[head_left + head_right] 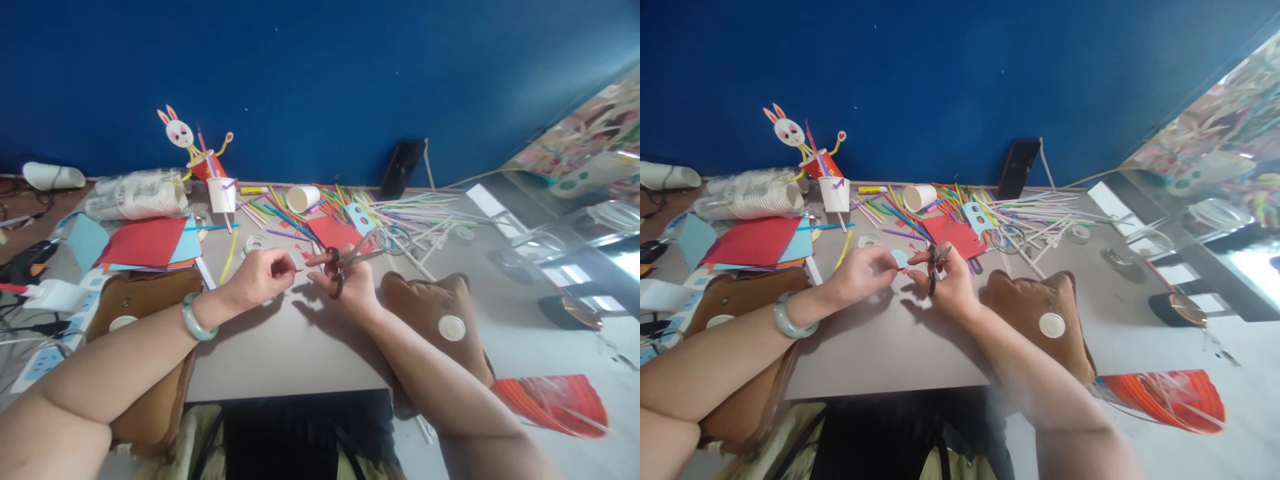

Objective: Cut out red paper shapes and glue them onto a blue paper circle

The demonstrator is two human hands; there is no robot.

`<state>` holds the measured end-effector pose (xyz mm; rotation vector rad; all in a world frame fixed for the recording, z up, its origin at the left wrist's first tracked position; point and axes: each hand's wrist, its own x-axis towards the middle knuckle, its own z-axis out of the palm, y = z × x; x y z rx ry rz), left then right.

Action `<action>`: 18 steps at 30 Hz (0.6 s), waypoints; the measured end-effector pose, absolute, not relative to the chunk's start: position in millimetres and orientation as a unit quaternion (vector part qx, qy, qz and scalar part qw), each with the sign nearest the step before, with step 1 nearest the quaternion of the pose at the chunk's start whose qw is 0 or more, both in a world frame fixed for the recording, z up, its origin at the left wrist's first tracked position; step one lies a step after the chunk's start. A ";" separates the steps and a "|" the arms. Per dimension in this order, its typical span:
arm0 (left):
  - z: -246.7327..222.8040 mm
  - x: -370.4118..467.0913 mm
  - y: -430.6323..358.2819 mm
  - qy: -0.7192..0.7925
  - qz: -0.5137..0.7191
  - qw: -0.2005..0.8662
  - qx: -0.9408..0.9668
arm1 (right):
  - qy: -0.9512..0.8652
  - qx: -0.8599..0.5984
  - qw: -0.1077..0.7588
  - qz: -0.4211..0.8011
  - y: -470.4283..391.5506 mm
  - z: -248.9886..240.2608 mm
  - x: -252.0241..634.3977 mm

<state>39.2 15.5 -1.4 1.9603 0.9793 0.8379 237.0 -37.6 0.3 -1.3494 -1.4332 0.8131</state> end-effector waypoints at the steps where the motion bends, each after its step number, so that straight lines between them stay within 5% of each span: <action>1: -2.6 39.8 14.6 0.385 0.319 0.389 0.774 | -0.591 -0.550 0.483 0.339 -38.0 0.4 236.7; 18: -8.8 40.0 14.0 0.375 0.276 0.425 0.776 | -0.601 -0.533 0.481 0.352 -36.5 1.6 230.3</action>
